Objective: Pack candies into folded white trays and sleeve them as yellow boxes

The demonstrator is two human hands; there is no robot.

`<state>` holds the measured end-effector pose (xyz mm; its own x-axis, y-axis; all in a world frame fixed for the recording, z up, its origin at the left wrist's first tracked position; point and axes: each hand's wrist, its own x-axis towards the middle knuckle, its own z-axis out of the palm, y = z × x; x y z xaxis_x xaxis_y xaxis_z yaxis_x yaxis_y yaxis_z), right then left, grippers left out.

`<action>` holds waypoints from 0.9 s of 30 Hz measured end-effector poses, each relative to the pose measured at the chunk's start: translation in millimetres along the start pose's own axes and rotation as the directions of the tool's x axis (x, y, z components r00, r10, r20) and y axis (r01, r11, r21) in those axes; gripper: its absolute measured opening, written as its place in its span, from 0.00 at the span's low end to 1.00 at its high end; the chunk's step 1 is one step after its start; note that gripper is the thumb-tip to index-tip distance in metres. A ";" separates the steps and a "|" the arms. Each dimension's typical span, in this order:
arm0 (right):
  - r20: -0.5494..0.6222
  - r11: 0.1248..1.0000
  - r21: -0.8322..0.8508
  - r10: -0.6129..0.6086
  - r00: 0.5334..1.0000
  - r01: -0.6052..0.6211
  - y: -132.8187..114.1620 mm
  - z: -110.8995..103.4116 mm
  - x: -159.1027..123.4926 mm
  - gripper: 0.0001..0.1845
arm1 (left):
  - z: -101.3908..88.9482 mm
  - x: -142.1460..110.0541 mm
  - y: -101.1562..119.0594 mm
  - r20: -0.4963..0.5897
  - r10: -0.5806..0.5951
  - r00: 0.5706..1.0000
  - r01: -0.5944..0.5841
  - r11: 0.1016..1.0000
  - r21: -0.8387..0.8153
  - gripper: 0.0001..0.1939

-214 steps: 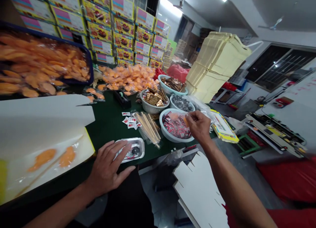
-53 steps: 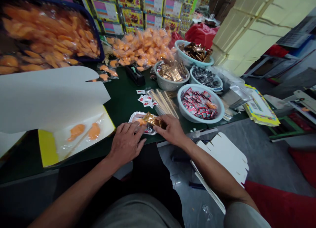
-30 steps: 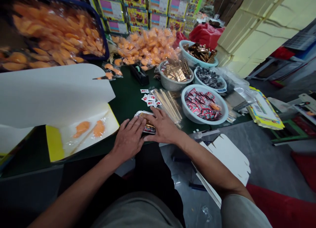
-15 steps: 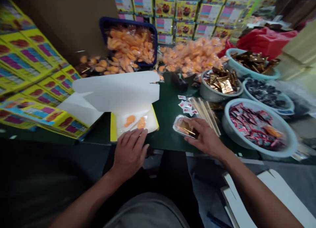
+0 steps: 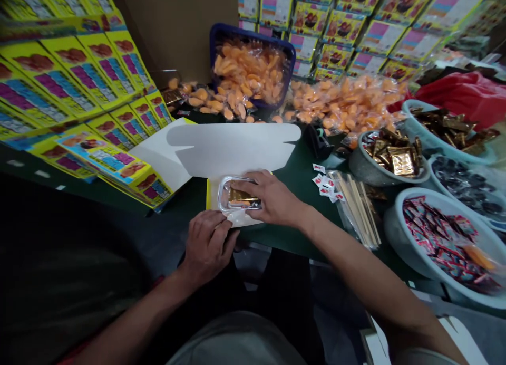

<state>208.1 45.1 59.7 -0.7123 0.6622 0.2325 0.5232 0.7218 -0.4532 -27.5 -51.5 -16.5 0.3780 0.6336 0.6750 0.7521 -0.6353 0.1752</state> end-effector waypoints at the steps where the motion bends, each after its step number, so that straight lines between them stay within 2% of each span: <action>1: 0.021 1.000 0.000 -0.027 0.999 0.027 4.7 4.5 6.8 0.44 | -1.3 -0.4 -2.0 -0.009 -0.007 1.000 0.007 1.000 0.005 0.26; 3: 0.060 0.998 -0.006 -0.061 0.996 0.062 13.3 11.9 15.3 0.41 | -3.6 0.2 -6.4 0.010 -0.032 0.999 0.031 0.999 0.039 0.33; 5: 0.092 0.997 -0.012 -0.079 0.993 0.081 20.0 17.5 18.4 0.39 | -5.1 2.0 -10.2 0.060 -0.064 0.996 0.059 0.995 0.079 0.35; 9: 0.108 0.996 -0.042 -0.068 0.992 0.073 24.5 23.8 17.0 0.40 | -4.7 7.0 -15.5 0.203 -0.052 0.978 0.033 0.995 0.098 0.30; 13: 0.084 0.995 -0.093 -0.024 0.996 0.032 15.5 21.1 12.8 0.45 | -4.1 9.9 -19.0 0.226 -0.058 0.972 0.040 0.996 0.085 0.28; 16: 0.023 0.993 -0.115 -0.002 1.000 0.004 2.8 15.6 5.9 0.49 | -8.9 8.9 -19.9 0.208 -0.047 0.977 0.033 0.997 0.070 0.29; 18: -0.050 0.995 -0.098 -0.007 0.999 0.002 -4.4 12.8 -2.0 0.46 | -14.9 7.8 -19.7 0.176 -0.036 0.984 0.027 0.998 0.053 0.33; 20: -0.222 0.995 -0.047 0.072 0.972 -0.084 -5.8 11.0 -11.5 0.38 | -21.6 9.3 -19.9 0.085 -0.074 0.994 0.072 0.997 0.025 0.37; 21: -0.359 0.985 0.004 0.165 0.919 -0.175 -2.7 9.9 -15.9 0.33 | -24.5 11.9 -20.6 0.018 -0.127 0.992 0.127 0.992 0.013 0.38; 22: -0.503 0.957 0.084 0.282 0.817 -0.279 3.2 8.5 -19.3 0.29 | -26.7 16.1 -22.1 -0.051 -0.200 0.978 0.200 0.980 0.002 0.39; 24: -0.685 0.857 0.294 0.498 0.531 -0.424 22.5 3.4 -21.3 0.28 | -28.3 29.5 -28.4 -0.161 -0.350 0.923 0.353 0.936 -0.012 0.40; 25: -0.711 0.811 0.386 0.565 0.419 -0.439 34.3 -0.3 -19.6 0.32 | -27.6 38.2 -33.3 -0.195 -0.408 0.892 0.413 0.911 -0.013 0.41; 26: -0.710 0.787 0.449 0.602 0.366 -0.423 46.4 -4.5 -16.4 0.36 | -26.1 47.6 -39.3 -0.215 -0.450 0.867 0.458 0.889 -0.014 0.42; 27: -0.692 0.783 0.488 0.617 0.376 -0.386 57.6 -8.9 -12.1 0.40 | -23.8 57.4 -46.1 -0.231 -0.482 0.845 0.491 0.871 -0.020 0.43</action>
<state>251.0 80.5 38.4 0.3788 0.8330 0.4033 0.4560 0.2112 -0.8645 -53.3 3.6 31.2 -0.1679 0.7399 0.6514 0.8298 -0.2507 0.4986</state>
